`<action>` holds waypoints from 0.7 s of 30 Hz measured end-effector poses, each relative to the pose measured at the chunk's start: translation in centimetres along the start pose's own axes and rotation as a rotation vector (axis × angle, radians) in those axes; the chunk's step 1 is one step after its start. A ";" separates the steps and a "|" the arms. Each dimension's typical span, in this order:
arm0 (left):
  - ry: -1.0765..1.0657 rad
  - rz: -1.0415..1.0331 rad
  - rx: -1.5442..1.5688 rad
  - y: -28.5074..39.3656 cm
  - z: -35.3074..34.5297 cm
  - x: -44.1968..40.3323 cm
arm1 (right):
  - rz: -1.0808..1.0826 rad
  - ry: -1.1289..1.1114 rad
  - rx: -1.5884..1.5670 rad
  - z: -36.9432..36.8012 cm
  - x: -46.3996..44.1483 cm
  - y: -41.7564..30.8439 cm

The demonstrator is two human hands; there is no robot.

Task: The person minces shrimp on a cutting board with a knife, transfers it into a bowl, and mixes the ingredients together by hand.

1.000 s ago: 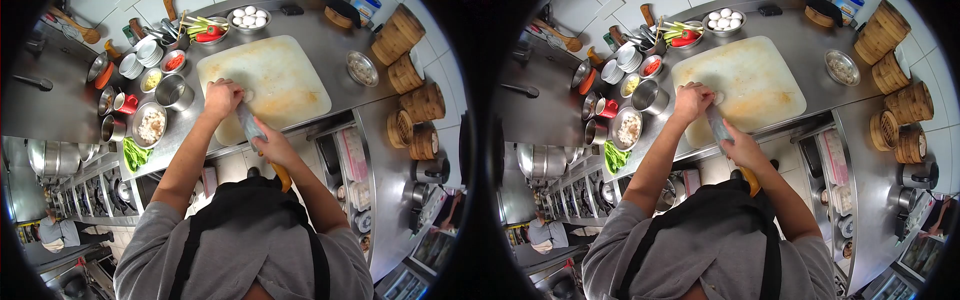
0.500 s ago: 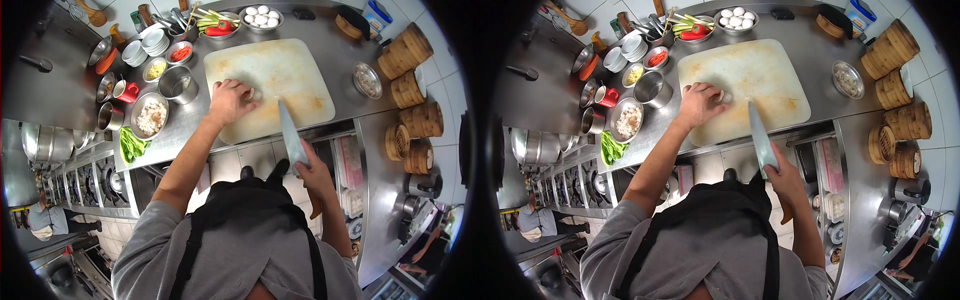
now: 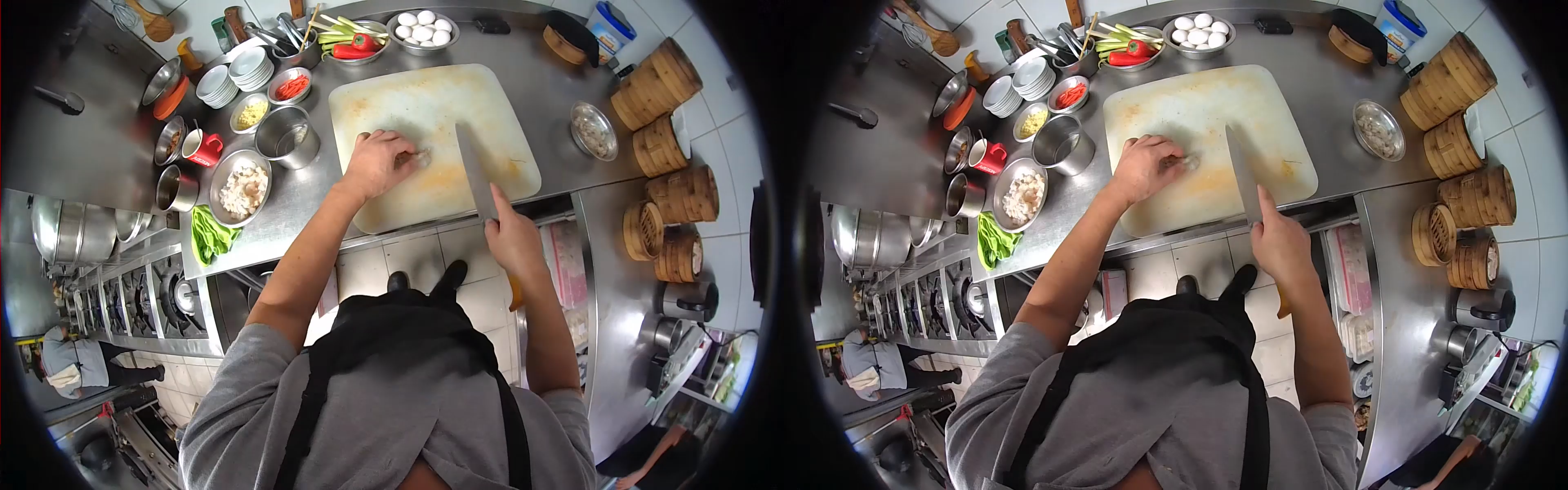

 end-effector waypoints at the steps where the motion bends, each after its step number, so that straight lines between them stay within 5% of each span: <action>1: 0.012 0.005 -0.001 -0.3 0.0 -0.3 | -0.011 -0.010 -0.048 0.5 -0.1 -0.3; 15: -0.080 0.336 0.472 -5.1 -2.9 -1.8 | -0.029 -0.044 -0.005 0.0 -0.6 -0.5; 17: 0.039 -0.112 0.088 -1.4 -1.3 -1.5 | 0.021 -0.034 0.095 0.2 -0.4 -1.0; 21: 0.138 -0.057 0.123 -0.1 -1.3 0.1 | 0.209 0.159 0.002 1.1 0.0 -2.7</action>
Point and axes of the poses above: each hand's wrist, its own x-axis away from the middle knuckle, its own z-axis out of the back of the hand, y = z × x, the point moved 7 cm from there along -x, towards the middle knuckle, and after that the axes turned 9 degrees about -z, right-handed, at the moved point
